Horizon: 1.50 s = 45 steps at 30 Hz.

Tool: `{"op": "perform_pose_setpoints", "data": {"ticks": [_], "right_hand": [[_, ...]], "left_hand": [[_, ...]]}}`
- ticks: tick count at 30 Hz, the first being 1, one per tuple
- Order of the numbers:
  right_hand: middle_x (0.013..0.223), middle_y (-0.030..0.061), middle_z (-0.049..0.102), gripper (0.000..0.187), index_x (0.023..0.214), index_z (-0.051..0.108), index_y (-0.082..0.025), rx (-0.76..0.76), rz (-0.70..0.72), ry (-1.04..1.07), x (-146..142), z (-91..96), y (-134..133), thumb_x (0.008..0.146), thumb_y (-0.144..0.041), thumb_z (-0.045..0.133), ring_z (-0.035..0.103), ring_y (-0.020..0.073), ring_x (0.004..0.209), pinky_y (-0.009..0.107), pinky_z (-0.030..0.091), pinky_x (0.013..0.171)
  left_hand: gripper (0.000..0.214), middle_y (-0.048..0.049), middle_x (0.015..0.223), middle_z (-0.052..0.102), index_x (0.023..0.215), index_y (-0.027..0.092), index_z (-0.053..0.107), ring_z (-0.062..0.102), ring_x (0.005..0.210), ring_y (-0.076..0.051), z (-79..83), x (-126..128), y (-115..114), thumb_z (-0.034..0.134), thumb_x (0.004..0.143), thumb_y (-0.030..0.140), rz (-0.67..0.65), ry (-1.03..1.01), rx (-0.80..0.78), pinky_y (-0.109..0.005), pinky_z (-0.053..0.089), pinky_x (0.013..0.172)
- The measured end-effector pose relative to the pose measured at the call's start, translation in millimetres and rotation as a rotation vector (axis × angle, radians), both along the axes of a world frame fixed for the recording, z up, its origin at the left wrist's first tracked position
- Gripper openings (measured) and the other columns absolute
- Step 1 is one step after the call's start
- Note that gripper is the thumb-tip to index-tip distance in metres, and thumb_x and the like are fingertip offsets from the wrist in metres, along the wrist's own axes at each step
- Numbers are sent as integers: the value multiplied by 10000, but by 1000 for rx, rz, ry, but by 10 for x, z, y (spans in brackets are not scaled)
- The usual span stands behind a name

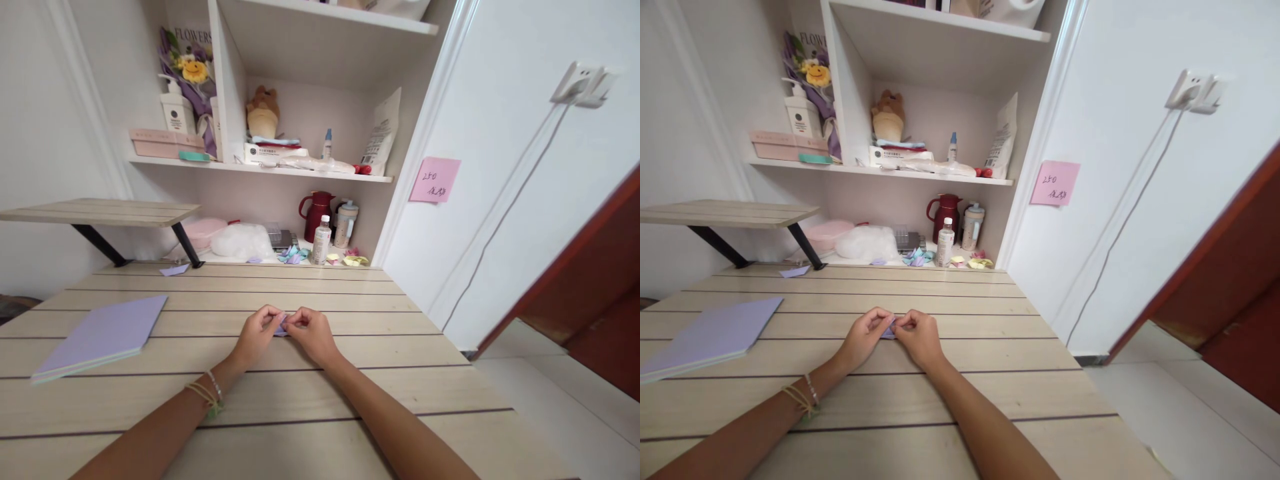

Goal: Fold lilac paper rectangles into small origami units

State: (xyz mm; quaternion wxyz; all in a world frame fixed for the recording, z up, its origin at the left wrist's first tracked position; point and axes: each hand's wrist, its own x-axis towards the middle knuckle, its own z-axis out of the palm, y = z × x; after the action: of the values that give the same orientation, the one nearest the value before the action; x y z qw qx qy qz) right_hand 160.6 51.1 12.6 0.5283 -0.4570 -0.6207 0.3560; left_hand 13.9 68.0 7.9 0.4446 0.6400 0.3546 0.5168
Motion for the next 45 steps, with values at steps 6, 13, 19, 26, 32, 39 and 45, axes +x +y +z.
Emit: {"op": "perform_pose_setpoints", "data": {"ticks": [6,13,19,26,32,39,45], "right_hand": [[628,27,653,157,615,574,-153,-62,-15,217,71,33,67,622,-281,664,596,150,597,243,440,562],[584,17,650,203,694,588,-152,-120,9,329,122,-12,123,594,-285,703,592,147,573,237,419,545],[660,48,677,222,697,647,-136,-162,9,333,112,-30,119,561,-296,720,614,173,629,256,439,586],[642,34,674,197,666,661,-145,-178,70,346,106,0,100,516,-244,744,614,167,629,244,439,585],[601,29,665,173,631,661,-143,-177,47,281,35,-62,96,527,-265,727,597,152,558,242,448,548],[658,33,681,182,689,697,-165,-106,111,132,92,30,60,585,-314,688,595,159,580,252,447,556],[669,25,682,185,734,706,-166,-109,132,37,169,71,54,589,-273,668,584,157,584,243,434,542]], "left_hand": [[363,-124,1079,627,991,148,594,571,1008,-253,19,-8,13,612,709,375,-37,-213,-237,-370,491,805],[486,-118,1061,646,1017,133,624,592,978,-277,-31,-14,50,741,568,281,-43,-209,-301,-439,442,899],[489,-121,1052,649,989,124,629,578,1009,-269,36,-16,35,764,530,225,-26,-190,-325,-416,418,929],[486,-131,1042,652,990,117,618,576,1014,-265,14,-22,37,760,537,222,-59,-194,-319,-412,418,926],[452,-113,963,685,902,113,635,628,905,-258,1,-15,47,782,480,180,-109,-146,-328,-409,456,880],[490,-108,857,703,912,112,619,651,826,-248,29,-1,32,791,455,153,-50,-154,-301,-406,483,824],[461,-107,858,700,913,114,617,650,818,-240,38,2,4,779,488,186,-49,-133,-291,-387,488,805]]}}
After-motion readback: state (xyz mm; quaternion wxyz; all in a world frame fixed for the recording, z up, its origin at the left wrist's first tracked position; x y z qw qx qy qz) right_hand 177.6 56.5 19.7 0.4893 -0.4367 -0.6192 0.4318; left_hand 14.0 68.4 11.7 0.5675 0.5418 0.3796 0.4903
